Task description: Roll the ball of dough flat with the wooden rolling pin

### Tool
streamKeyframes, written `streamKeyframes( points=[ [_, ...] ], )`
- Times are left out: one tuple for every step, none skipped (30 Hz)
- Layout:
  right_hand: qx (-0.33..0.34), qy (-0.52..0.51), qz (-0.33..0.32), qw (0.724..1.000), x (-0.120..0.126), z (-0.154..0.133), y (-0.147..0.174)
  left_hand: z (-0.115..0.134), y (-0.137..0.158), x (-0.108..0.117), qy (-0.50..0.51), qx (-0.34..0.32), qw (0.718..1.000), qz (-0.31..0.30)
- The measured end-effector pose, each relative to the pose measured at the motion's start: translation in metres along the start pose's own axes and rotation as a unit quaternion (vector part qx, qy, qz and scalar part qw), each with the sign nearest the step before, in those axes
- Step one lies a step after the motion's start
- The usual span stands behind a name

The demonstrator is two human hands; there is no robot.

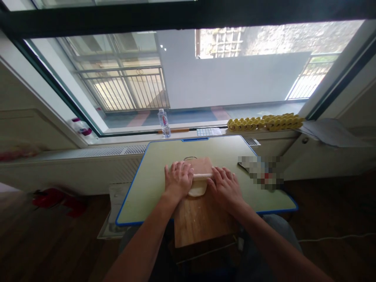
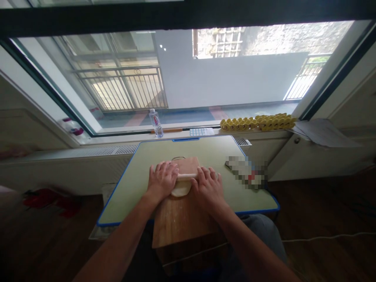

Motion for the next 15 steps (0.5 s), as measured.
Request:
streamKeyframes(
  points=[
    [0.005,0.002,0.004,1.000,0.000,0.000,0.011,0.002,0.013,0.001,0.002,0.001,1.000,-0.001],
    [0.010,0.003,0.009,1.000,0.000,0.000,0.022,0.003,0.025,0.002,0.007,0.006,1.000,-0.004],
    [0.015,0.004,0.012,1.000,0.000,0.000,0.031,0.004,0.036,0.003,0.012,0.010,1.000,-0.007],
    [0.017,0.004,0.014,1.000,0.000,0.000,0.037,0.005,0.044,0.003,0.016,0.016,1.000,-0.011],
    [0.018,0.005,0.013,1.000,0.000,0.000,0.040,0.005,0.050,0.003,0.019,0.021,0.999,-0.014],
    [0.017,0.006,0.011,1.000,-0.001,0.000,0.041,0.005,0.051,0.003,0.021,0.026,0.999,-0.020],
    [0.014,0.006,0.007,1.000,-0.002,0.000,0.038,0.004,0.050,0.003,0.021,0.031,0.999,-0.028],
    [0.012,0.006,0.001,1.000,-0.002,0.000,0.032,0.004,0.045,0.002,0.020,0.034,0.999,-0.037],
    [0.008,0.004,-0.006,1.000,-0.003,0.000,0.024,0.002,0.037,0.001,0.016,0.037,0.998,-0.045],
    [0.003,0.001,-0.013,1.000,-0.003,-0.001,0.014,0.001,0.027,0.001,0.011,0.038,0.998,-0.050],
    [-0.002,-0.003,-0.021,1.000,-0.003,-0.001,0.003,0.000,0.016,0.000,0.005,0.040,0.998,-0.054],
    [-0.007,-0.008,-0.028,1.000,-0.003,-0.001,-0.008,-0.001,0.005,-0.001,0.000,0.042,0.998,-0.055],
    [-0.010,-0.013,-0.034,0.999,-0.003,-0.001,-0.018,-0.003,-0.005,-0.002,-0.004,0.045,0.997,-0.055],
    [-0.012,-0.017,-0.038,0.999,-0.003,-0.002,-0.026,-0.003,-0.014,-0.002,-0.006,0.048,0.997,-0.055],
    [-0.014,-0.019,-0.040,0.999,-0.002,-0.002,-0.032,-0.004,-0.021,-0.003,-0.008,0.051,0.997,-0.057]
  ],
)
Point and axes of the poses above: each hand's wrist, its own y-axis away from the middle knuckle, its own x-axis out of the back of the hand, z = x × y, the point moved 3 cm from there along -y, towards the middle knuckle, and after that the axes turned 7 degrees about y, right-handed, at the moved point
